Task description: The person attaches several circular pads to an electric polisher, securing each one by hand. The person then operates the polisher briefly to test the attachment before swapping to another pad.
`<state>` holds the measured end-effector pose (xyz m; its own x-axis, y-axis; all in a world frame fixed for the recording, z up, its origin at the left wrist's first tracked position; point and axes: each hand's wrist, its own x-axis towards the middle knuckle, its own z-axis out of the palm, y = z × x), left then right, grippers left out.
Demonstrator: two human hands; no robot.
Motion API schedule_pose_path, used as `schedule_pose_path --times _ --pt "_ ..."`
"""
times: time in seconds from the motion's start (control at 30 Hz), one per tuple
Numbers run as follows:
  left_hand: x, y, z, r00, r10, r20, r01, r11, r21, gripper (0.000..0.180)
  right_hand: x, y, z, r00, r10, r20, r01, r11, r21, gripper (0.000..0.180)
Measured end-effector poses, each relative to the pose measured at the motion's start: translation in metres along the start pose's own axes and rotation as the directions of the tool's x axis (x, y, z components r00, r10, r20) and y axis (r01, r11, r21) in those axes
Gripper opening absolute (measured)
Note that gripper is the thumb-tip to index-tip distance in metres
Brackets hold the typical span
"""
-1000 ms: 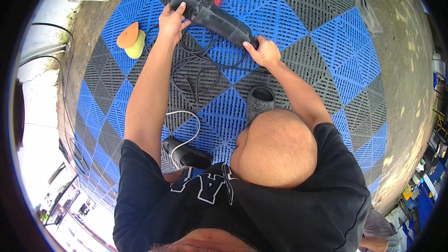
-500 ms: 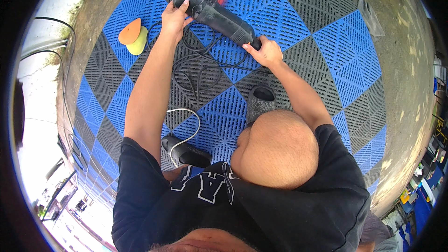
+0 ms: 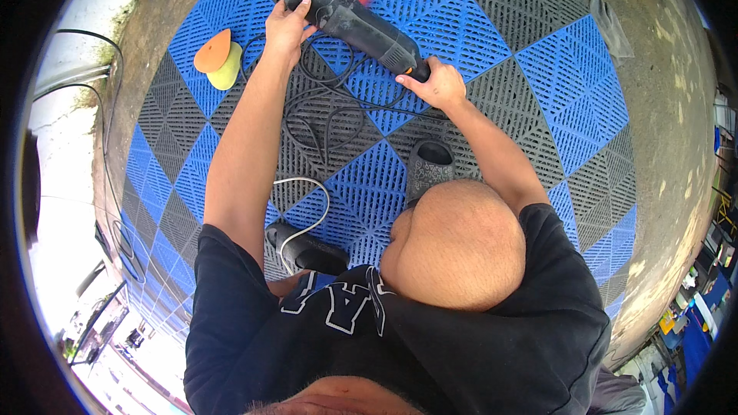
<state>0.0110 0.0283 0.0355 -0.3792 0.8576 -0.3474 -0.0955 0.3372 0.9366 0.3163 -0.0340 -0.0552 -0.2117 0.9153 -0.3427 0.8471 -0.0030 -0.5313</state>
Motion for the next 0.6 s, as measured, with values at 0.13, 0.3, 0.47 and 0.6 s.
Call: schedule_pose_path --times 0.13,0.3,0.47,0.6 --pt "0.002 -0.003 -0.002 1.000 -0.004 -0.017 0.004 1.000 0.015 0.031 0.002 0.008 0.008 0.999 -0.032 -0.036 0.034 0.998 0.055 0.077" --pt "0.002 -0.001 0.000 1.000 -0.011 0.000 0.011 1.000 0.028 0.030 0.006 0.026 0.018 0.979 -0.135 -0.150 0.154 0.980 0.124 0.073" --pt "0.004 -0.003 -0.004 1.000 -0.001 0.000 0.001 0.999 0.034 0.032 0.006 0.018 0.014 0.996 -0.067 -0.058 0.073 0.991 0.111 0.076" --pt "0.004 0.000 -0.001 1.000 0.006 -0.007 -0.006 0.998 0.057 0.035 0.003 0.005 0.006 0.999 -0.011 -0.043 0.014 0.998 0.058 0.087"
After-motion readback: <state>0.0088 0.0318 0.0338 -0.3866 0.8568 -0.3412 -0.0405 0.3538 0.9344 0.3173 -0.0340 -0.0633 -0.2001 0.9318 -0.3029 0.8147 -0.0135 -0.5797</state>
